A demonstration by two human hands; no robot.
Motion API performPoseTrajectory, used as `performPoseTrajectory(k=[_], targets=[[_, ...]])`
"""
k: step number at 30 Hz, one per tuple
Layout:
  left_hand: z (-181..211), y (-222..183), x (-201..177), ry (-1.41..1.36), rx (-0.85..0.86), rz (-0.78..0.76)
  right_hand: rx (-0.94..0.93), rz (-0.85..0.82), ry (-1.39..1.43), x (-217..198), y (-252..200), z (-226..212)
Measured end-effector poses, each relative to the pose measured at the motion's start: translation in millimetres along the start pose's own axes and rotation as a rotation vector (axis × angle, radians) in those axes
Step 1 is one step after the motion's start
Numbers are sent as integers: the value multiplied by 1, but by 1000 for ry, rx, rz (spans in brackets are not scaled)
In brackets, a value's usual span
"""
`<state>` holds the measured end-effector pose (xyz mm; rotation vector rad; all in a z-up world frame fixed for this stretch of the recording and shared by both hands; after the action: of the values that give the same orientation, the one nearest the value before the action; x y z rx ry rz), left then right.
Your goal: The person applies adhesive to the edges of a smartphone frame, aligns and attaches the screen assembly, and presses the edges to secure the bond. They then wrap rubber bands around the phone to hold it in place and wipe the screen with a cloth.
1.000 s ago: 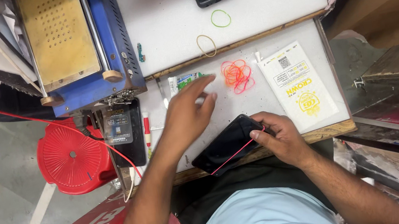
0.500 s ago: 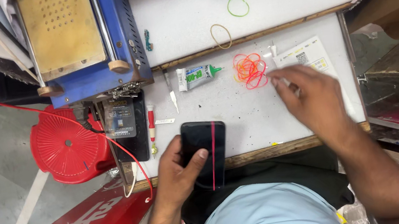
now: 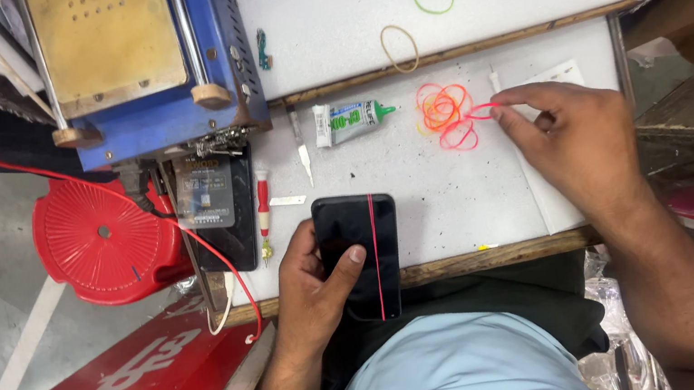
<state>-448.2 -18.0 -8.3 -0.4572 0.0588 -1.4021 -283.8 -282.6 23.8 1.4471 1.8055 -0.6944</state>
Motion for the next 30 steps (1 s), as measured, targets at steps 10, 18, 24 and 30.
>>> performPoseTrajectory(k=[10,18,24,30], targets=[[-3,7,11,-16,-6,-64,-95,146,11,3,-8,-6],[-6,4,13,-123,4,-155,6,-19,416,4,-19,5],[-4,17,36,-278,-31,-398,32,-516,1046,22,-55,-5],[-11,26,45,-470,-107,-450,286,-538,1005,16,-77,-19]])
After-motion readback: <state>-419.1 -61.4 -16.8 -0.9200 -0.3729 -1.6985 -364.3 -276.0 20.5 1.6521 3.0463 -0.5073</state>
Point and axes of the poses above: each hand's wrist, its own y-axis towards the middle knuckle, its own x-axis out of the palm, z = x × y, the point moved 1 cm from there along y, towards the middle knuckle, and after that the axes turned 3 degrees about y, right-handed, at the moved point
